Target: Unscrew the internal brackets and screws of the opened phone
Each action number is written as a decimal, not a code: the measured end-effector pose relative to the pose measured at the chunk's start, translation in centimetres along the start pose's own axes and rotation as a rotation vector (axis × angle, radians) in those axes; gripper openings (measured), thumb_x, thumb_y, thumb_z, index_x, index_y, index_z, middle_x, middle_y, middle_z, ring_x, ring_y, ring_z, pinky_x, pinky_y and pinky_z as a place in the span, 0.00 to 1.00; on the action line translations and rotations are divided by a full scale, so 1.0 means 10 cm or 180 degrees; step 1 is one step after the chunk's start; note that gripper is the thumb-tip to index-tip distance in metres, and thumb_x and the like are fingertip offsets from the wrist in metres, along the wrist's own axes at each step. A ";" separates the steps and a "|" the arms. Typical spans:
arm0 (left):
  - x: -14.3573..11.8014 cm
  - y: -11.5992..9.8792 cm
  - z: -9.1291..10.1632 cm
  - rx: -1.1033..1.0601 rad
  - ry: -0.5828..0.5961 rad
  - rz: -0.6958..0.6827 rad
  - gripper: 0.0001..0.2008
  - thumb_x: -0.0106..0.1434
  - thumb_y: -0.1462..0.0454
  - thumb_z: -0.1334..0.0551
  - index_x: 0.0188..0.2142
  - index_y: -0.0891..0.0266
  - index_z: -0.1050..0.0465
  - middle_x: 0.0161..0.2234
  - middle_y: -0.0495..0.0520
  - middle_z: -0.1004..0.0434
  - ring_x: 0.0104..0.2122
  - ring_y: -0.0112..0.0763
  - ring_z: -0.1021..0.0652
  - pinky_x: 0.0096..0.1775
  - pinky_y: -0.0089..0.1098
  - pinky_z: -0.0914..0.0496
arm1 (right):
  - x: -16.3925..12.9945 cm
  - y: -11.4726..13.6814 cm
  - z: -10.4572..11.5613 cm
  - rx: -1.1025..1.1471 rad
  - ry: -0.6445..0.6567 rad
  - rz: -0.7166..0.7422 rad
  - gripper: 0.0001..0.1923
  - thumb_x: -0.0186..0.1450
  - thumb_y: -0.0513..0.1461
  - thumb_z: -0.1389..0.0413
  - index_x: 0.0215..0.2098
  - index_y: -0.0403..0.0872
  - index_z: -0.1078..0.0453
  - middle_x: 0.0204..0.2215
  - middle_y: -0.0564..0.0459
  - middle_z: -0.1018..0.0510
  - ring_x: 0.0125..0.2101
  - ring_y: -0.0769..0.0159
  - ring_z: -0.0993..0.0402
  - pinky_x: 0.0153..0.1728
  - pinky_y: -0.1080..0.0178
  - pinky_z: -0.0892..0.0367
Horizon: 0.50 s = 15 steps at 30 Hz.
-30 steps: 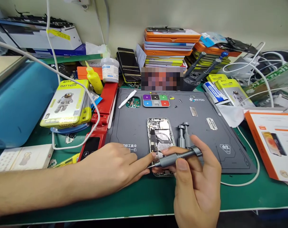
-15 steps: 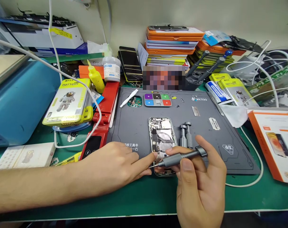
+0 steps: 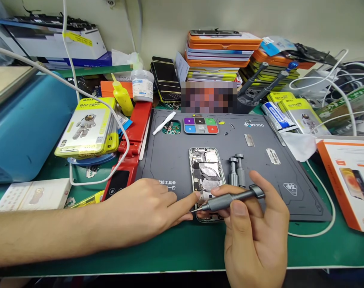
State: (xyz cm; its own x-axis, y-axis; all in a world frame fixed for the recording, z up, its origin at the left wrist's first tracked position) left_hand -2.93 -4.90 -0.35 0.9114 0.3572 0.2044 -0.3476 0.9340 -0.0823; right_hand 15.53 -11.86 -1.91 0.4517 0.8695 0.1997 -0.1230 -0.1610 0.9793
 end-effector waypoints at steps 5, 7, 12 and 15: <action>0.00 0.00 0.01 -0.0011 0.0029 0.0007 0.21 0.86 0.62 0.59 0.65 0.69 0.35 0.28 0.45 0.23 0.23 0.39 0.22 0.25 0.43 0.35 | 0.01 0.00 -0.01 0.0050 0.0022 0.0016 0.21 0.78 0.41 0.44 0.67 0.63 0.32 0.42 0.54 0.14 0.37 0.72 0.15 0.37 0.73 0.19; 0.00 0.00 0.01 -0.0014 0.0028 0.0009 0.21 0.86 0.62 0.59 0.65 0.69 0.35 0.28 0.46 0.23 0.23 0.39 0.23 0.25 0.43 0.35 | 0.01 0.00 0.00 0.0051 0.0025 0.0012 0.21 0.78 0.41 0.44 0.67 0.63 0.32 0.42 0.54 0.14 0.37 0.72 0.15 0.37 0.74 0.19; -0.01 -0.01 0.01 0.0070 -0.0086 0.0000 0.22 0.86 0.61 0.60 0.65 0.68 0.35 0.26 0.46 0.24 0.22 0.39 0.24 0.24 0.42 0.38 | 0.01 0.00 0.00 0.0031 0.0033 -0.0085 0.21 0.79 0.42 0.44 0.68 0.64 0.33 0.43 0.54 0.15 0.38 0.72 0.15 0.38 0.74 0.19; -0.01 -0.01 0.00 0.0073 -0.0084 -0.0012 0.22 0.86 0.61 0.60 0.64 0.69 0.34 0.26 0.46 0.25 0.22 0.39 0.24 0.25 0.42 0.38 | 0.01 -0.01 -0.01 0.0063 0.0049 -0.0098 0.21 0.79 0.42 0.44 0.68 0.64 0.33 0.44 0.54 0.15 0.38 0.73 0.15 0.38 0.73 0.19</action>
State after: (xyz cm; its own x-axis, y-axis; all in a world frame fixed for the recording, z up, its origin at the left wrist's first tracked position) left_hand -3.01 -4.99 -0.40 0.9067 0.3533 0.2303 -0.3493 0.9351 -0.0590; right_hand 15.51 -11.69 -2.01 0.4413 0.8813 0.1691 -0.0917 -0.1432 0.9854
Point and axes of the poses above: each hand's wrist, its own x-axis towards the middle knuckle, its own z-axis out of the back of the hand, y = z × x, the point moved 2 cm from there along x, towards the middle knuckle
